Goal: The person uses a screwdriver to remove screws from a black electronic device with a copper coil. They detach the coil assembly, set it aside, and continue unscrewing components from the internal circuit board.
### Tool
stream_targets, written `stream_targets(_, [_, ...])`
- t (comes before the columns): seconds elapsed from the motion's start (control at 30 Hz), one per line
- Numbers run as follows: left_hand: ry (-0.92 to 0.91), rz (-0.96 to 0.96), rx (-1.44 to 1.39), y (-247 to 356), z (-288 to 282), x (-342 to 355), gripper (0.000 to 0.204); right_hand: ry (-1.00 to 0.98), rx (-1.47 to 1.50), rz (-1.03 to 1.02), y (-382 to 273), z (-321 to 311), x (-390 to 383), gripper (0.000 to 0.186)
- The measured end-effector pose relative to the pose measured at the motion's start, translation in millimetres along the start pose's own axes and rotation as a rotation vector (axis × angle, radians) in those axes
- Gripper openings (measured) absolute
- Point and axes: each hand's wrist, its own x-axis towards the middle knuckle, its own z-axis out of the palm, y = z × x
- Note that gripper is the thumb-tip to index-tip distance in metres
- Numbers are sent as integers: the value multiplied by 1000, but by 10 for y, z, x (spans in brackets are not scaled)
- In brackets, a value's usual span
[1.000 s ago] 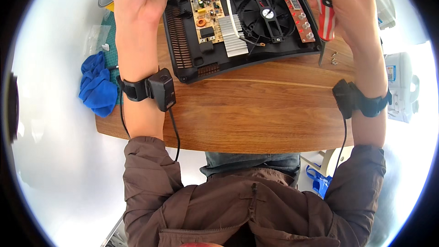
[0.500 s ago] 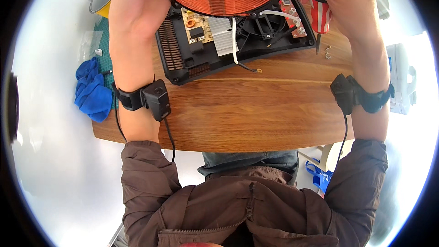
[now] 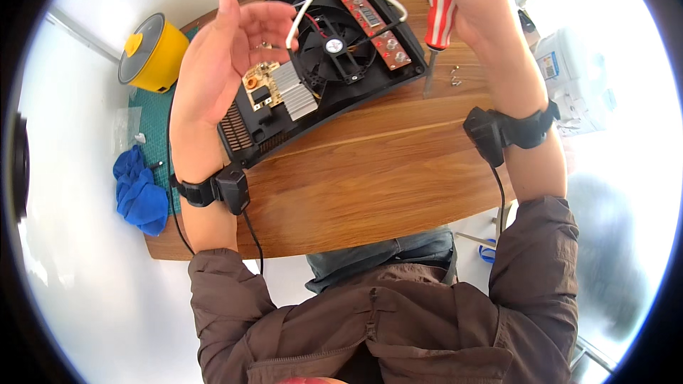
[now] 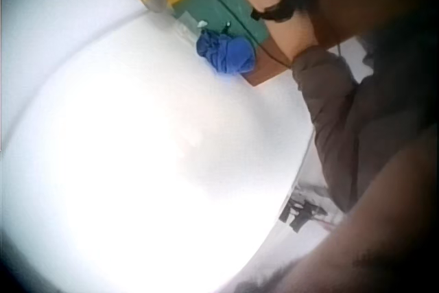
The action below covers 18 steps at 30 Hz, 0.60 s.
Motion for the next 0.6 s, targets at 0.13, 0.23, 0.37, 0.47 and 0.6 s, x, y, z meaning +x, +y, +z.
stream_targets(0.13, [-220, 13, 42, 31, 48, -73, 45, 6, -43, 43, 148, -231, 71, 28])
stream_targets(0.23, [-230, -35, 23, 56, 60, -57, 24, 1, 23, 61, 228, -290, 87, 28])
stream_targets(0.37, [-220, -77, 42, 22, 95, -30, 19, 5, 57, 56, 295, -316, 64, 30])
stream_targets(0.47, [-217, -66, 126, 23, 126, -51, 23, 40, 62, 44, 301, -327, 59, 29])
stream_targets(0.6, [-52, 36, 83, 23, 120, -44, 35, 137, 7, 53, 110, -447, 127, 27])
